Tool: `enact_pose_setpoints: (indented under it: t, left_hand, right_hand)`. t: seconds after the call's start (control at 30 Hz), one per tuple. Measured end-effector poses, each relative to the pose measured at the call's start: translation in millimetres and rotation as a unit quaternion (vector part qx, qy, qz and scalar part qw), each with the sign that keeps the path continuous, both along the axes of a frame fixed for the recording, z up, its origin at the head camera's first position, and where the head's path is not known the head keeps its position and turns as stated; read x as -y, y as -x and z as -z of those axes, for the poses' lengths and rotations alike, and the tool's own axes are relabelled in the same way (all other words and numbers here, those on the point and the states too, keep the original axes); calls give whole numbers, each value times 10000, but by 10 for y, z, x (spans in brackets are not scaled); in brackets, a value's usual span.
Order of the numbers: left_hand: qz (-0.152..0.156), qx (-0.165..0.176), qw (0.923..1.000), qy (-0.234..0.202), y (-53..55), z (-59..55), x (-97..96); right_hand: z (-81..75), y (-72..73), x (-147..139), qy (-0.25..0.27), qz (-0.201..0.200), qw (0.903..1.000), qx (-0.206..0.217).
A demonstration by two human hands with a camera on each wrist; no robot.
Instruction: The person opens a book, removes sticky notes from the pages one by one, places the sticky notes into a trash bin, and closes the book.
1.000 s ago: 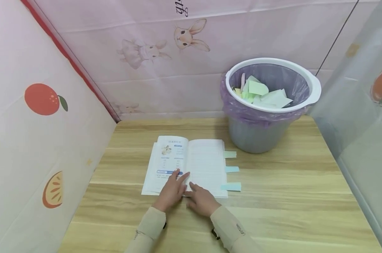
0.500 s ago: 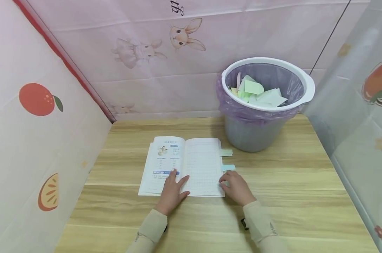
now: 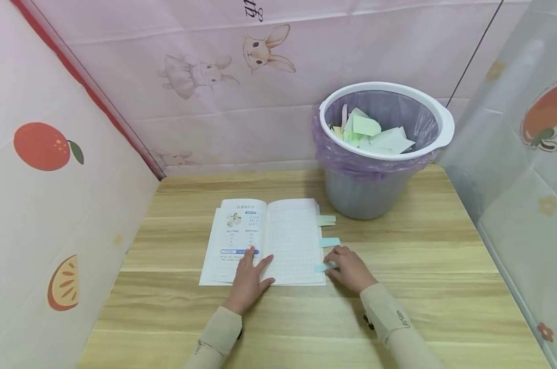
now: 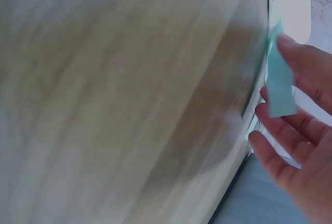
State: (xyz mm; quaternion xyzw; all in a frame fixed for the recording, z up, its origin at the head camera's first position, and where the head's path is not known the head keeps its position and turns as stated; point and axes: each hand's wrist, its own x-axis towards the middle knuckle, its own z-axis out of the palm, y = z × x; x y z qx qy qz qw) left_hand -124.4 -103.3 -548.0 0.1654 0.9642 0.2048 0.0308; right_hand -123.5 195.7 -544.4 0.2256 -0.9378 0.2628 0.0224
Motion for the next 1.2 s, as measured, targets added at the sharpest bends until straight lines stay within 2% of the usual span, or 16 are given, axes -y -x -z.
enact_pose_setpoints:
  t: [0.27,0.43,0.63,0.87,1.0,1.2]
  left_hand:
    - [-29,42,10000,-44,-3,32,-4]
    - [-27,81,10000,-32,-7,36,-2]
    - [-38,49,10000,-3,-6,21,-2]
    - [20,-133,9998,-161,-18,9,2]
    - [31,-163,9996,-208,-19,18,3]
    - [15,-180,9996,-206,-24,23,6]
  right_hand:
    - [-83,20,-8,-66,-18,9995,-309]
    - [-159,-9,-1,155,-51,9996,-242]
    - [-208,-45,10,645,-42,9979,79]
    - [-183,-30,-14,851,207,9952,425]
    - [-150,-21,-21,1170,339,9885,900]
    - [-99,-17,-27,1480,698,9774,1339]
